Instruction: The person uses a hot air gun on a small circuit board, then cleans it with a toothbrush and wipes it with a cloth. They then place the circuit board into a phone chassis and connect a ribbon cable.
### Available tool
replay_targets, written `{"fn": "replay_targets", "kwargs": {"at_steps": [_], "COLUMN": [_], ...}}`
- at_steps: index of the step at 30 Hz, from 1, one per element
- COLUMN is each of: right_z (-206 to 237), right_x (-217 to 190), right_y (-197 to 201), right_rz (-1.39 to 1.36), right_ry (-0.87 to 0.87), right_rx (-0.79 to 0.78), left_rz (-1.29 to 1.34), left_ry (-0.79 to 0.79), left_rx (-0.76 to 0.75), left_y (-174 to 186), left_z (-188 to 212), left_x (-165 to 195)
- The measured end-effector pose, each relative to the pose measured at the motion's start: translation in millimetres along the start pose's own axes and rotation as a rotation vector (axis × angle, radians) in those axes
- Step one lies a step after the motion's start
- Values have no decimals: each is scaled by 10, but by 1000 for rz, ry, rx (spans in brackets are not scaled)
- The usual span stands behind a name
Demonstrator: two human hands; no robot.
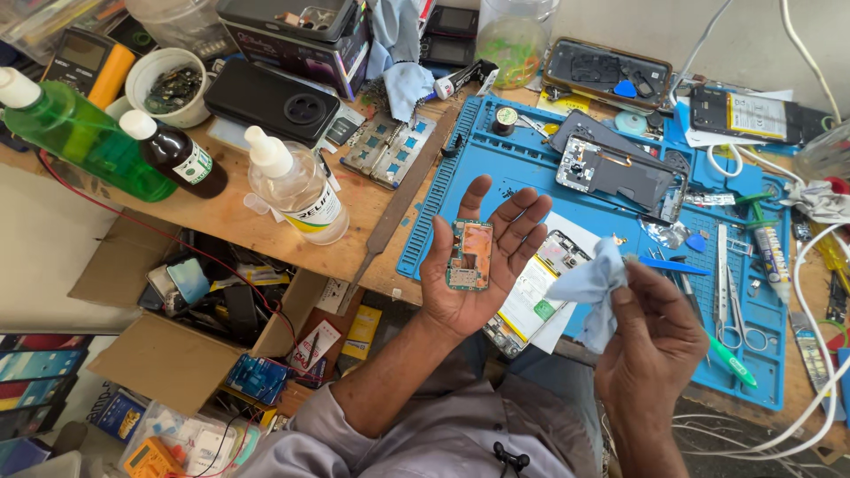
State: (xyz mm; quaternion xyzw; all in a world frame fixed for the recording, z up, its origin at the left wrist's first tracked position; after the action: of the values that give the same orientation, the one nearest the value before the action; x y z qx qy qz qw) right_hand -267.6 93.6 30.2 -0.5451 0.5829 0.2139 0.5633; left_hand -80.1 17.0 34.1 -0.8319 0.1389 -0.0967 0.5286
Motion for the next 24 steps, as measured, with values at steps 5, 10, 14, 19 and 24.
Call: {"fn": "replay_targets", "kwargs": {"at_steps": [5,10,14,19,24], "right_z": [96,167,382,530,589], "right_x": [-25,-98,-75,-24,-41], "right_y": [-103,-428,-802,-888,-929], "right_rz": [168,699,1014,1198,1171], "right_ry": [-22,63,448,465,557], "right_rx": [-72,-261,-641,-726,-692], "left_rz": [-16,-38,-87,-123,-137], "left_ry": [-34,-57,-95,-107,-127], "left_rx": [69,108,113,110,86], "left_y": [18,49,95,105,43], "left_z": [-5,7,-2,34,7], "left_x": [-20,-44,-69,-72,-30]}}
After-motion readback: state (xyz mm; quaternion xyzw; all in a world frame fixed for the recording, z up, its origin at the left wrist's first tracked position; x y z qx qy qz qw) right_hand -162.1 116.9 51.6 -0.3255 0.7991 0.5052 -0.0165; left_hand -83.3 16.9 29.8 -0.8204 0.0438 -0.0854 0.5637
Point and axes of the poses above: each hand's wrist, its own z-axis away from the middle knuckle, its own y-axis out of the back of the hand, x = y × z, the point moved 3 cm from there along -z, towards the middle knuckle, and after that the axes turned 1 degree about -y, right-handed, at the moved point
